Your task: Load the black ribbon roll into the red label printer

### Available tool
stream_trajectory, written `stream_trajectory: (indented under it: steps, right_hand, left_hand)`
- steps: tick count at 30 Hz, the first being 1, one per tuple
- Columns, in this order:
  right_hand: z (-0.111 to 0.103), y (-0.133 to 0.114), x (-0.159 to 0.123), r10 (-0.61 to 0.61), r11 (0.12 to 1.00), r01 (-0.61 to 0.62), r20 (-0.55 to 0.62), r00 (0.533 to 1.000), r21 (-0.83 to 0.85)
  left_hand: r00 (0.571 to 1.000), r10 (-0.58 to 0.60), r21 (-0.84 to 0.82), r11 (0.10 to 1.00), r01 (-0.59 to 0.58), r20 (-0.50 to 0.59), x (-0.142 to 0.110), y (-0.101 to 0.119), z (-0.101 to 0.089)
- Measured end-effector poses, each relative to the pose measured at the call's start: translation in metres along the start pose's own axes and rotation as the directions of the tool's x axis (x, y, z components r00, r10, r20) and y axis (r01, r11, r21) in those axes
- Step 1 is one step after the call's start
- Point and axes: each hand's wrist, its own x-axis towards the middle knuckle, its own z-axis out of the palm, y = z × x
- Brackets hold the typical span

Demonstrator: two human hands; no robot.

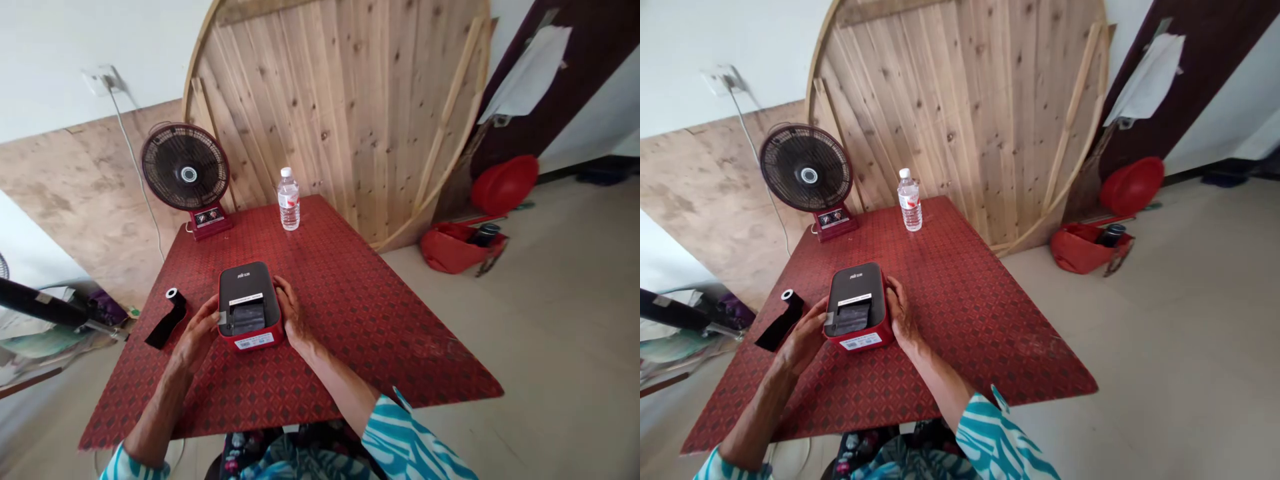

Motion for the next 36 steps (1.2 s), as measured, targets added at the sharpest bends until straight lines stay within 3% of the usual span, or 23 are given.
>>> stream_trajectory:
  steps: [4,7,14,20,26,32,36]
  right_hand:
    - [-0.001,0.000,0.000,-0.017,0.999,0.017,0.003,1.000,-0.043]
    - [-0.003,0.001,0.001,-0.009,0.997,0.010,0.016,1.000,-0.081]
    - [-0.006,0.006,0.001,0.002,0.993,-0.002,0.005,1.000,-0.116]
    - [-0.006,0.008,0.000,0.008,0.995,-0.007,0.010,1.000,-0.100]
    - [-0.005,0.000,-0.001,-0.007,0.993,0.007,-0.003,1.000,-0.117]
    - [-0.004,-0.001,0.000,-0.015,0.992,0.016,0.009,1.000,-0.129]
    - [-0.003,0.002,0.001,-0.033,0.991,0.035,0.014,0.999,-0.133]
  left_hand:
    - [0.999,-0.025,0.015,1.000,0.025,-0.025,0.000,0.007,0.003]
    - [0.999,0.024,0.064,0.998,-0.021,-0.048,0.003,0.012,0.004]
    - [0.998,0.056,0.134,0.989,-0.061,0.043,0.006,0.014,0.004]
    - [0.997,0.082,0.188,0.979,-0.081,0.002,0.005,0.008,0.006]
    - [0.997,0.055,0.160,0.985,-0.064,0.056,0.004,0.009,0.009]
    - [0.997,0.067,0.163,0.984,-0.074,0.049,0.002,0.012,0.012]
    - [0.996,0.094,0.287,0.954,-0.087,-0.010,0.000,0.013,0.005]
